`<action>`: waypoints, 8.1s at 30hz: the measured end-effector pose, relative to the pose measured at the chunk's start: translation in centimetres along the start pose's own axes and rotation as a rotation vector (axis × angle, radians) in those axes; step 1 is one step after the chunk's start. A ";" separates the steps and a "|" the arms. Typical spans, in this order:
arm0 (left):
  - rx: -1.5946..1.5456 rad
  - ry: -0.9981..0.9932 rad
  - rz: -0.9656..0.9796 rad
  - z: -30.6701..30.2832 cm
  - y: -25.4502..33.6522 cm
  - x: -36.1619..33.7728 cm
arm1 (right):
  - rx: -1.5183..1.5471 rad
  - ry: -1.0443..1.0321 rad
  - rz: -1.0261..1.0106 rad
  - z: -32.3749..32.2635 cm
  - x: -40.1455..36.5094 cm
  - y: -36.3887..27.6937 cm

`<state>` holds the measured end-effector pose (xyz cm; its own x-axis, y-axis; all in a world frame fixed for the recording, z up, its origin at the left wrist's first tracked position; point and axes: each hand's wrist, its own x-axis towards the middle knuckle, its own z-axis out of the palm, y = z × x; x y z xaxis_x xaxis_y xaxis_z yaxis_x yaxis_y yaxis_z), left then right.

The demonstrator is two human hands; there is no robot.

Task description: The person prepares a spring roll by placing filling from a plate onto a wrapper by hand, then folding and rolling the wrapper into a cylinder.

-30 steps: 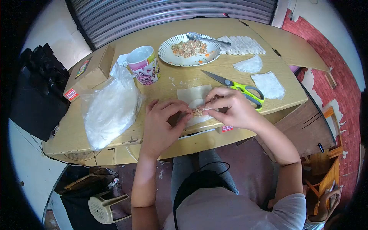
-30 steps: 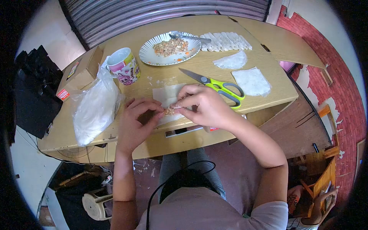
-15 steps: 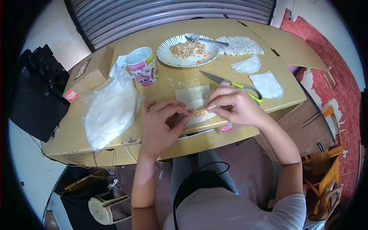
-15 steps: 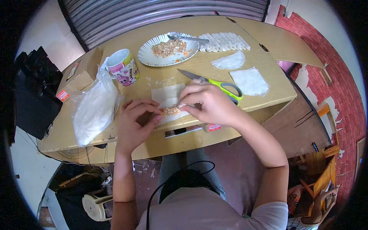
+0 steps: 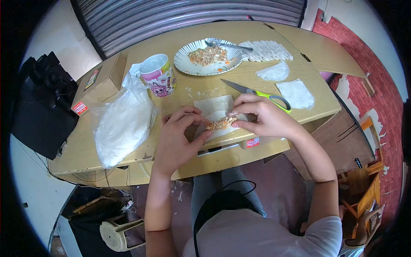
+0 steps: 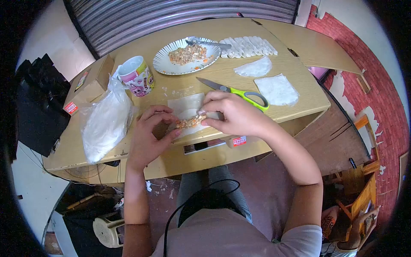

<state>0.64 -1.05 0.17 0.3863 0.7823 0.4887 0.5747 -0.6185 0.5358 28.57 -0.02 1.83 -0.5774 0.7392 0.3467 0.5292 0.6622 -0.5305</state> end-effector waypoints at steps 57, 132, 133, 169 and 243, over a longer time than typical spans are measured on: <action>0.172 0.031 0.081 0.7 1.2 -0.5 | -0.115 0.104 -0.265 1.3 1.6 0.3; 0.100 -0.020 0.017 0.0 1.1 -0.5 | -0.008 0.017 -0.042 -1.1 1.0 -0.9; 0.063 -0.018 -0.009 0.0 0.9 -0.5 | 0.000 0.015 -0.030 -1.0 1.1 -0.8; 0.110 -0.021 0.021 -0.2 0.4 -1.1 | -0.088 0.012 -0.143 -0.4 0.4 0.0; 0.091 -0.100 0.052 -0.7 -0.1 -0.1 | -0.066 -0.029 -0.054 0.0 0.4 -0.5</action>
<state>0.11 -1.11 0.58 0.4845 0.7557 0.4406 0.6134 -0.6526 0.4448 28.08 -0.04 2.29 -0.6235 0.6990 0.3500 0.5360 0.7082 -0.4595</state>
